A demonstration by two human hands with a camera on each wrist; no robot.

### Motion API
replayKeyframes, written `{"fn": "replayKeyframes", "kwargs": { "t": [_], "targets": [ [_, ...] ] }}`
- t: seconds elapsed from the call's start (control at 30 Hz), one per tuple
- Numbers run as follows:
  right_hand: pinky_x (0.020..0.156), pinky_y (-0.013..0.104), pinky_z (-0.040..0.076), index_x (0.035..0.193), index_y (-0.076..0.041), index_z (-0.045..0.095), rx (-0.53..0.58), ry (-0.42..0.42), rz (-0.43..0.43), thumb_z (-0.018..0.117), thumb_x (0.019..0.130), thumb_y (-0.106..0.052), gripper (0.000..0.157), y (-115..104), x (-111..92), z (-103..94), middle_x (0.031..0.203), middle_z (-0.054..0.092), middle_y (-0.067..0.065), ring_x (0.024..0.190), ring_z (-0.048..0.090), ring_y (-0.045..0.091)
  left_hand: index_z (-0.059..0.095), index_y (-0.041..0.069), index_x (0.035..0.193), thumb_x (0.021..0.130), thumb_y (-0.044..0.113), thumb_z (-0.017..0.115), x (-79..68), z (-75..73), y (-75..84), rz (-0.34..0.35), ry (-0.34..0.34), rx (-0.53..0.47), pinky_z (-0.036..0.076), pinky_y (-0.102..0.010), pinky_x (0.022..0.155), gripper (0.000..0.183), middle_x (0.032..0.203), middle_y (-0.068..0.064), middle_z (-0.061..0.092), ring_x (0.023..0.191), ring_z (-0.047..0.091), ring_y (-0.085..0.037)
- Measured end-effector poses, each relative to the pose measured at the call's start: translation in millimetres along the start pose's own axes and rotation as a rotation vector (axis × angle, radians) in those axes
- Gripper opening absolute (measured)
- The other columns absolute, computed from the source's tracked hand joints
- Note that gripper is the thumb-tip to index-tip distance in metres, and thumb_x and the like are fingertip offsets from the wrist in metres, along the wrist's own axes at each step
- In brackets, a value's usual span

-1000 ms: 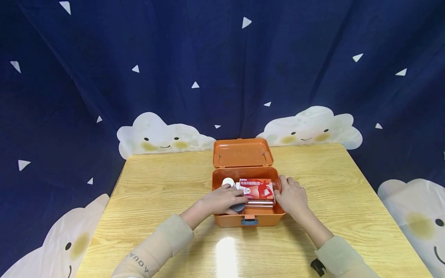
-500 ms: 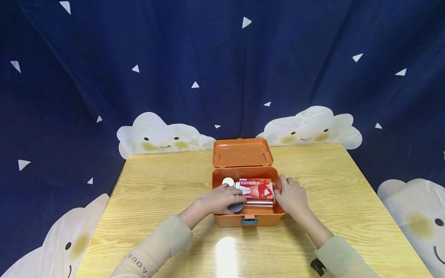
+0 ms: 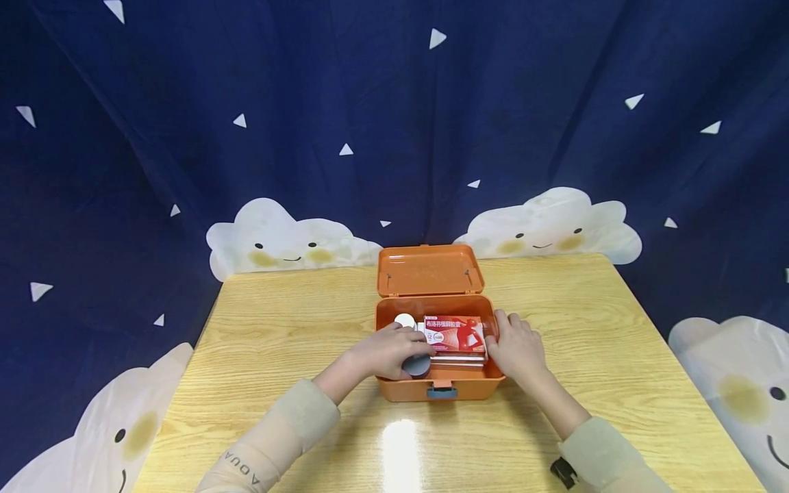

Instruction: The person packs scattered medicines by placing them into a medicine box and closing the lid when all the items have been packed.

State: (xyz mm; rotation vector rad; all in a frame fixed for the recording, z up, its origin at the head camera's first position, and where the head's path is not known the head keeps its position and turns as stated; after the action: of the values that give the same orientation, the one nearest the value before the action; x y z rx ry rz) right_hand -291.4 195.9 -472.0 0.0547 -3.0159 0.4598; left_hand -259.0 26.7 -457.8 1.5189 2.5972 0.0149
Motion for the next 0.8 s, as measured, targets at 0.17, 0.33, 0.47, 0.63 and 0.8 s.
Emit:
{"fn": "replayKeyframes", "kwargs": {
  "t": [0.17,0.33,0.47,0.63,0.8],
  "targets": [
    [0.071,0.054,0.039,0.12,-0.003,0.046,-0.001,0.001,0.0,0.054,0.083,-0.026,0.044,0.2,0.3,0.0,0.102,0.052,0.023,0.092,0.051,0.041,0.056,0.025,0.123,0.074,0.036,0.073,-1.7,-6.3,-2.2,0.001,0.033,-0.028,0.037,-0.037,0.093,0.053,0.117,0.006,0.055,0.106,0.05,-0.013],
    [0.072,0.054,0.039,0.12,-0.003,0.046,0.0,0.001,0.0,0.054,0.082,-0.025,0.044,0.1,0.3,-0.4,0.102,0.052,0.023,0.092,0.051,0.041,0.057,0.024,0.121,0.075,0.04,0.071,-2.7,-13.3,-6.1,-0.015,0.067,-0.052,0.036,-0.037,0.093,0.051,0.118,0.005,0.056,0.108,0.05,-0.013],
    [0.072,0.054,0.039,0.12,-0.003,0.045,0.003,-0.003,0.003,0.054,0.083,-0.025,0.045,0.6,0.5,-0.2,0.103,0.052,0.023,0.092,0.051,0.041,0.06,0.02,0.117,0.078,0.041,0.067,-2.9,-26.1,-9.1,-0.007,0.152,-0.086,0.036,-0.036,0.093,0.044,0.115,0.004,0.058,0.107,0.052,-0.014],
    [0.073,0.055,0.039,0.121,-0.002,0.045,0.007,-0.005,0.007,0.053,0.083,-0.026,0.046,1.6,1.0,0.4,0.105,0.052,0.024,0.093,0.051,0.041,0.064,0.015,0.105,0.083,0.032,0.063,-6.5,-51.8,-24.7,-0.036,0.36,-0.148,0.036,-0.038,0.095,0.028,0.106,0.003,0.061,0.104,0.054,-0.016],
    [0.074,0.055,0.039,0.123,-0.002,0.044,0.003,-0.013,0.01,0.053,0.084,-0.026,0.047,2.2,1.3,1.6,0.105,0.052,0.024,0.094,0.05,0.041,0.066,0.011,0.097,0.083,0.023,0.062,-17.5,-70.0,-61.8,-0.188,0.592,-0.28,0.038,-0.042,0.093,0.019,0.102,-0.003,0.062,0.102,0.055,-0.022]
  ]
}}
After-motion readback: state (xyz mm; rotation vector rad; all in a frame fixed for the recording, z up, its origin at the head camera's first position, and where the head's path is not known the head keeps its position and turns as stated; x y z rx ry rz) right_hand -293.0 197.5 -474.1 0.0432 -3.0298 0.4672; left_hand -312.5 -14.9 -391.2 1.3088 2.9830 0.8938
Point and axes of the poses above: each hand's wrist, its own x-axis towards the middle knuckle, its own z-axis out of the palm, y = z × x, the point moved 10 cm from there along x, towards the middle knuckle
